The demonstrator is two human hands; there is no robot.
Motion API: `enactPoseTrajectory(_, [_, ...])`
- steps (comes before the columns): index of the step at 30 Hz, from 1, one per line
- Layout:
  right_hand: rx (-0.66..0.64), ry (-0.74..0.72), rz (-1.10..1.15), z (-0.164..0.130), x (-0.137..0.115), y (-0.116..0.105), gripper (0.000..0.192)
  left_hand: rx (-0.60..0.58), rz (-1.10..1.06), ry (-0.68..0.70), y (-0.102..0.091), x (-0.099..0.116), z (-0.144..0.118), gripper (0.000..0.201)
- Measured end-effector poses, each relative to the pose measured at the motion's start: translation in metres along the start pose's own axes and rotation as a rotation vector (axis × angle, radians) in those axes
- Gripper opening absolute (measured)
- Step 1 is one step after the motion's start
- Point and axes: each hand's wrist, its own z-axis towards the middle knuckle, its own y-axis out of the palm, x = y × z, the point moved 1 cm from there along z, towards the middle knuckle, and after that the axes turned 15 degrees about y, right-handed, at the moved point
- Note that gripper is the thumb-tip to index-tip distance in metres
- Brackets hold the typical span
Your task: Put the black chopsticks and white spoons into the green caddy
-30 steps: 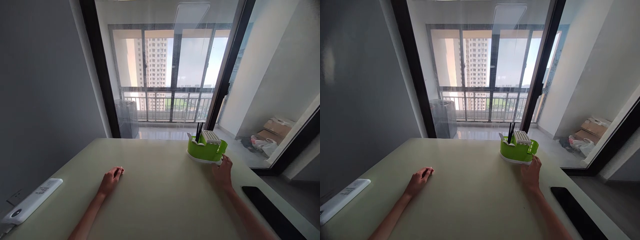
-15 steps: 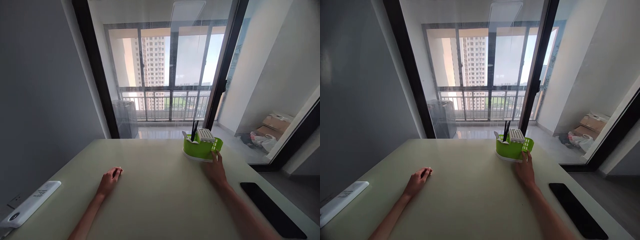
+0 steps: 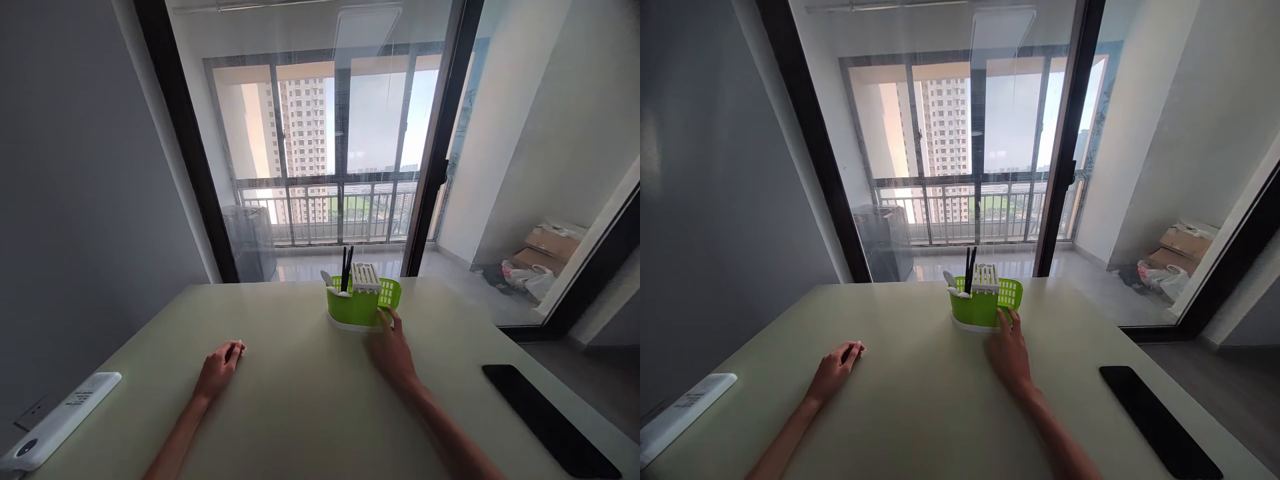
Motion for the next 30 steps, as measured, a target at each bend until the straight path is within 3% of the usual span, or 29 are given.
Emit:
enactPoseTrajectory(6, [-0.003,-0.057,-0.012,-0.03,-0.032,0.01,0.075,-0.008,-0.009,-0.012,0.001,0.002,0.0,0.044])
enactPoseTrajectory(11, [-0.036,-0.127,0.059,-0.046,-0.04,0.017,0.072,-0.004,-0.042,-0.023,0.003,-0.006,0.0,0.044])
enactPoseTrajectory(15, [-0.004,-0.186,0.113,-0.05,-0.04,0.014,0.061,0.122,-0.097,-0.026,0.007,-0.002,0.011,0.047])
enactPoseTrajectory(18, [0.032,-0.204,0.164,-0.05,-0.039,0.008,0.052,0.25,-0.118,0.037,0.008,0.022,0.034,0.044])
enactPoseTrajectory(23, [-0.042,-0.194,0.307,-0.054,-0.042,0.005,0.022,0.379,-0.173,0.24,0.003,0.098,0.097,0.039])
enactPoseTrajectory(25, [-0.136,-0.193,0.317,-0.057,-0.045,0.006,0.018,0.335,-0.201,0.312,0.003,0.129,0.122,0.037])
enactPoseTrajectory(27, [-0.213,-0.204,0.298,-0.06,-0.047,0.007,0.019,0.212,-0.258,0.326,0.008,0.151,0.145,0.037])
enactPoseTrajectory(30, [-0.271,-0.223,0.27,-0.062,-0.049,0.007,0.019,0.058,-0.327,0.264,0.024,0.165,0.175,0.051])
